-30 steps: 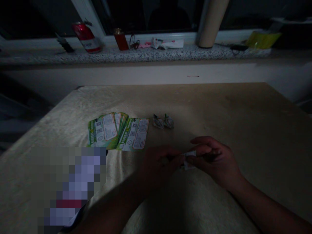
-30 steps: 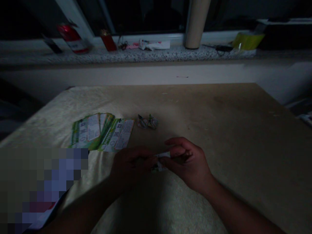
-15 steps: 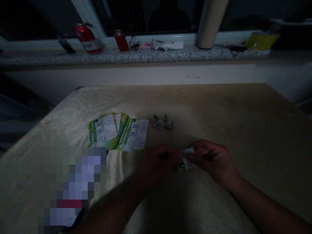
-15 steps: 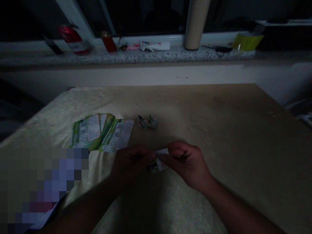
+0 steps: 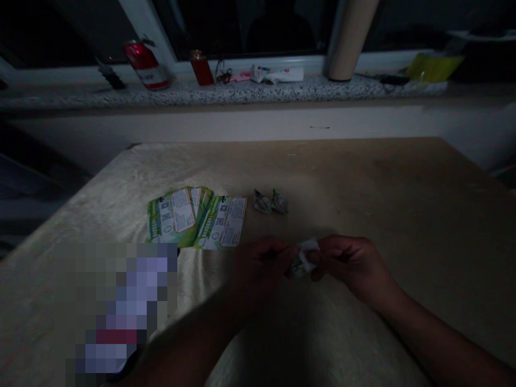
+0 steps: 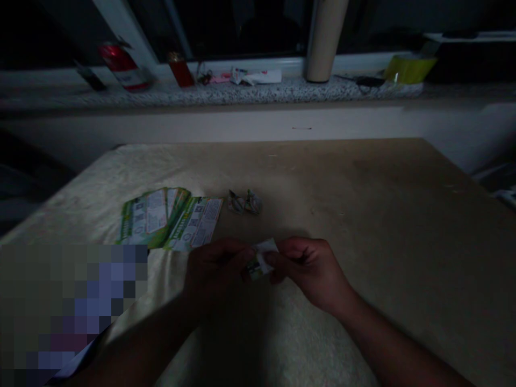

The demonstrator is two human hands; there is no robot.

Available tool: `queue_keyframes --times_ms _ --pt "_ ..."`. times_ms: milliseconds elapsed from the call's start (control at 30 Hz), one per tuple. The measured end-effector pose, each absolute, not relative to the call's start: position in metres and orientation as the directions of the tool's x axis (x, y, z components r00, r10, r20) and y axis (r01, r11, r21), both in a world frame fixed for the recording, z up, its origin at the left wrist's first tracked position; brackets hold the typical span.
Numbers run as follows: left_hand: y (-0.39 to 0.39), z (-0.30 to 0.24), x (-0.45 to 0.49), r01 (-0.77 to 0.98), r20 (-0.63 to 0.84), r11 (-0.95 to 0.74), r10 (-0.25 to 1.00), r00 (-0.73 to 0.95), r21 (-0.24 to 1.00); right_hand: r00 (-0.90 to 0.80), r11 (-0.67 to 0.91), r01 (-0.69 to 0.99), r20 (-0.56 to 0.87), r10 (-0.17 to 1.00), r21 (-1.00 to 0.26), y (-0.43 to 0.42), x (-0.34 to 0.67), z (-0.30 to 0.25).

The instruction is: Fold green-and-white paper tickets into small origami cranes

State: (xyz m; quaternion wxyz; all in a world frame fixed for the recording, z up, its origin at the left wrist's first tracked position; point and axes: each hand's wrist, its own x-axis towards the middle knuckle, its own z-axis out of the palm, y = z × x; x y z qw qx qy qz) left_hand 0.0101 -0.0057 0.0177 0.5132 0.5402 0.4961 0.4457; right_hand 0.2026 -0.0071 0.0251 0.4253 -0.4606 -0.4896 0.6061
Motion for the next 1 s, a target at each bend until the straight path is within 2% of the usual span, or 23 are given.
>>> queue_keyframes --times_ms 233,400,600,767,867,1000 --pt "0.001 0.018 0.012 -0.05 -0.115 0.122 0.986 0.121 0.991 -0.277 -0.217 -0.076 -0.189 0.942 -0.973 -0.003 0.211 0.024" --pt "0.0 0.02 0.011 -0.028 -0.092 0.094 0.994 0.055 0.995 -0.392 -0.292 -0.186 -0.201 0.898 -0.938 -0.005 0.21 0.018" --pt "-0.006 0.018 0.015 -0.009 -0.072 0.073 0.995 0.067 0.997 -0.42 -0.288 -0.125 -0.213 0.882 -0.949 -0.008 0.202 0.017" --pt "-0.003 0.013 0.012 -0.015 -0.162 0.173 0.948 0.273 0.985 -0.317 -0.218 -0.092 -0.179 0.931 -0.972 -0.007 0.206 0.017" --pt "-0.001 0.01 0.009 -0.102 -0.188 0.249 0.895 0.405 0.963 -0.247 -0.168 -0.053 -0.15 0.957 -0.984 -0.008 0.208 0.017" --pt "-0.003 0.009 0.008 -0.097 -0.178 0.281 0.801 0.571 0.955 -0.252 -0.112 -0.014 -0.105 0.962 -0.994 -0.011 0.207 0.015"
